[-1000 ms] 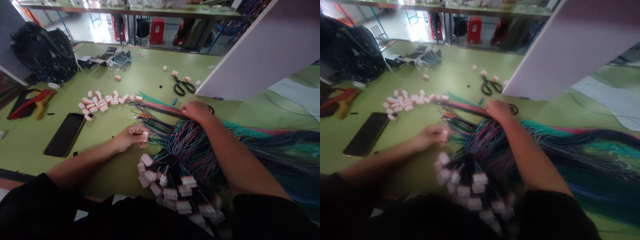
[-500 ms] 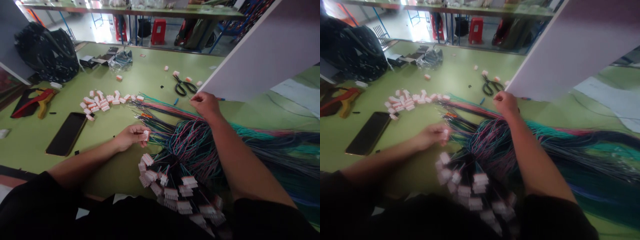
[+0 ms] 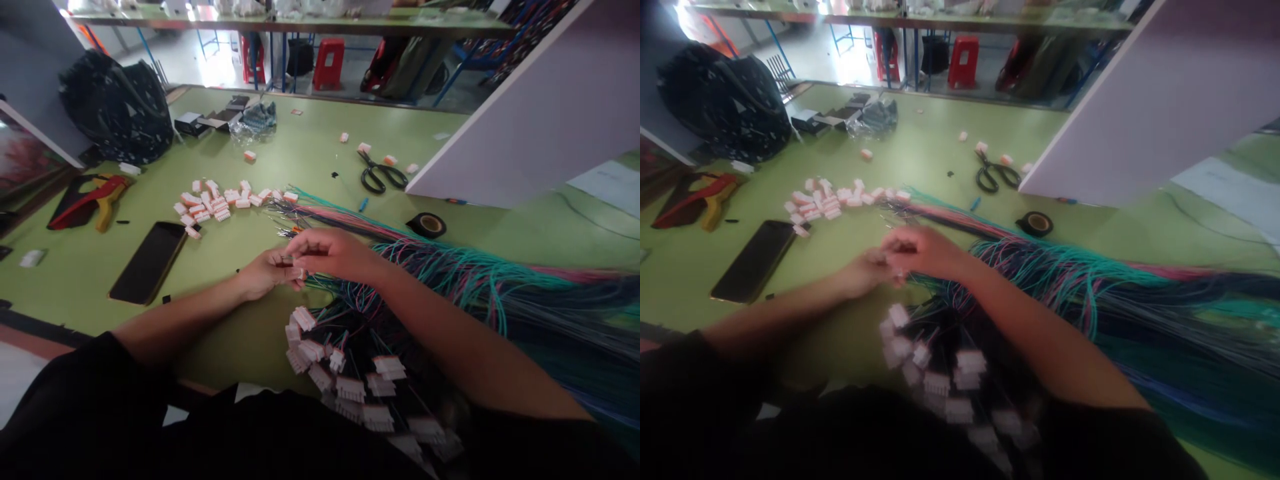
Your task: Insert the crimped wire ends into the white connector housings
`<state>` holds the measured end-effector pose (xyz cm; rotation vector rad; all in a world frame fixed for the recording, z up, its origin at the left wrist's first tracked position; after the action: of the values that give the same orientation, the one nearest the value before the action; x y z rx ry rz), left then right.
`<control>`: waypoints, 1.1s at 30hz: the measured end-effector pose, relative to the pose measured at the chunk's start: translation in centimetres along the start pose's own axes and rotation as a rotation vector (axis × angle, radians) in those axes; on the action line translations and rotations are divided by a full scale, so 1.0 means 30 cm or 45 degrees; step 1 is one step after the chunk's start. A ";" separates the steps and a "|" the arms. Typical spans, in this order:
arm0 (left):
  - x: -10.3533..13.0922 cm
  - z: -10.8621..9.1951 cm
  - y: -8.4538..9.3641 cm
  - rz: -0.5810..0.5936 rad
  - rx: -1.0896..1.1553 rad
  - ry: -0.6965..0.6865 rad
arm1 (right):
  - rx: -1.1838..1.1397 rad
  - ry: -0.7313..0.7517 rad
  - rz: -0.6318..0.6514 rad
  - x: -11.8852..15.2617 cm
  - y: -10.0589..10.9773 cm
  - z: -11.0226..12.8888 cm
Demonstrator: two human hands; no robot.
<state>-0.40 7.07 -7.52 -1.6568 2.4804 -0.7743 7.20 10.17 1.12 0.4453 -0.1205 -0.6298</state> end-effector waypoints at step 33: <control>0.002 0.001 0.007 -0.044 -0.025 -0.032 | 1.247 0.282 -0.463 0.129 -0.034 -0.041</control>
<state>-0.60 7.08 -7.64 -1.7091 2.4568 -0.7307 10.05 7.58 -0.52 1.5036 -0.1330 -0.8511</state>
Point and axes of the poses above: each hand's wrist, its own x-axis away from the middle knuckle, its own y-axis out of the back of the hand, z = x × y, the point moved 7 cm from there along -x, towards the middle knuckle, and after that the axes turned 1 degree about y, right-handed, at the moved point
